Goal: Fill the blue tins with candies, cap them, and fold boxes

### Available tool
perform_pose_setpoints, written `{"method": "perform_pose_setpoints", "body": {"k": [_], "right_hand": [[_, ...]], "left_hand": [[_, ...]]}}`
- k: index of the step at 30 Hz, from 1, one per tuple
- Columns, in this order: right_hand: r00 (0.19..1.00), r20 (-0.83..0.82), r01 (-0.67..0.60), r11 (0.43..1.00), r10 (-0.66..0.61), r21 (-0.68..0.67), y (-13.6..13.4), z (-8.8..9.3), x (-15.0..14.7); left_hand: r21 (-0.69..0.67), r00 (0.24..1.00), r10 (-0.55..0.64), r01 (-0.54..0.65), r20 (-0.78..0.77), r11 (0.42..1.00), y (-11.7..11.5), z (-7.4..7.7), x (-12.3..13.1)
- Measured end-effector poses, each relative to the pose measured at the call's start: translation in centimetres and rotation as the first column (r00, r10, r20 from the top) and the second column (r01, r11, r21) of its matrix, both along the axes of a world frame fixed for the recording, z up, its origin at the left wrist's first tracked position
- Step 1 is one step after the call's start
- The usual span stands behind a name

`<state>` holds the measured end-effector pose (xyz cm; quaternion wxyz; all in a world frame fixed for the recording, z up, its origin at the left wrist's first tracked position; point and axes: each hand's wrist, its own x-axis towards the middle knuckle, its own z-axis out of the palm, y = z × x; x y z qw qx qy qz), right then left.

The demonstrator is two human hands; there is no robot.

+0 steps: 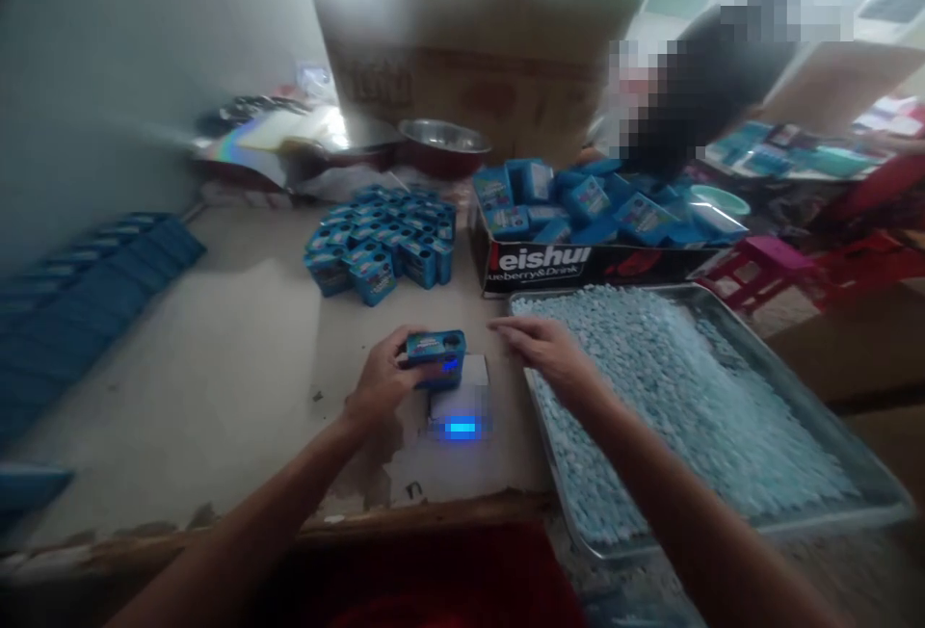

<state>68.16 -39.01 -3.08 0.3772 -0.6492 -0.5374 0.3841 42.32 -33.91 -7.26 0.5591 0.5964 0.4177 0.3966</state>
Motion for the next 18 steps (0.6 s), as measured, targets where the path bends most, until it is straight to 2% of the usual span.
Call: {"method": "perform_pose_setpoints", "body": {"k": [1,2,3,4,5,6,9,10,12,14,16,18], "right_hand": [[0.987,0.158,0.03,0.999,-0.034,0.027,-0.3,-0.1,1.9],[0.928,0.368,0.04,0.998,-0.055,0.049,-0.4,-0.1,3.6],[0.808,0.579,0.069,0.993,-0.113,0.097,-0.2,-0.2,4.8],[0.689,0.709,0.065,0.987,-0.152,0.148,0.3,-0.1,5.4],[0.606,0.78,0.024,0.983,-0.159,0.182,1.3,0.0,5.2],[0.579,0.802,-0.04,0.978,-0.145,0.205,2.7,0.1,4.1],[0.704,0.708,-0.314,0.917,0.05,0.248,9.2,0.5,-3.1],[0.71,0.697,-0.391,0.879,0.101,0.271,11.8,0.4,-6.0],[0.636,0.757,-0.504,0.824,0.152,0.258,16.5,0.0,-11.1],[0.53,0.827,-0.561,0.809,0.187,0.176,19.9,-0.9,-14.2],[0.449,0.869,-0.568,0.817,0.207,0.099,22.3,-2.3,-15.1],[0.436,0.875,-0.545,0.836,0.21,0.071,23.9,-3.7,-14.3]], "left_hand": [[-0.048,1.0,0.01,-0.008,0.026,0.999,0.5,0.5,-1.1],[-0.074,0.999,0.025,-0.022,0.032,0.997,1.0,1.2,-2.6],[-0.075,0.999,0.043,-0.042,0.013,0.996,1.7,2.0,-4.5],[-0.056,0.998,0.059,-0.061,-0.032,0.997,2.4,2.9,-6.7],[-0.015,0.991,0.079,-0.081,-0.106,0.997,3.1,3.9,-9.2],[0.032,0.979,0.098,-0.094,-0.178,0.995,3.9,4.8,-11.9],[0.108,0.909,0.146,-0.113,-0.389,0.988,6.5,6.9,-21.1],[0.108,0.88,0.15,-0.114,-0.451,0.988,7.2,7.4,-24.2],[0.119,0.809,0.148,-0.098,-0.569,0.988,7.7,8.1,-29.9],[0.1,0.739,0.107,-0.053,-0.666,0.994,7.0,8.6,-34.6],[0.064,0.69,0.05,-0.006,-0.723,0.998,5.8,8.8,-37.9],[0.033,0.663,0.01,0.023,-0.749,0.999,4.9,8.8,-39.9]]}}
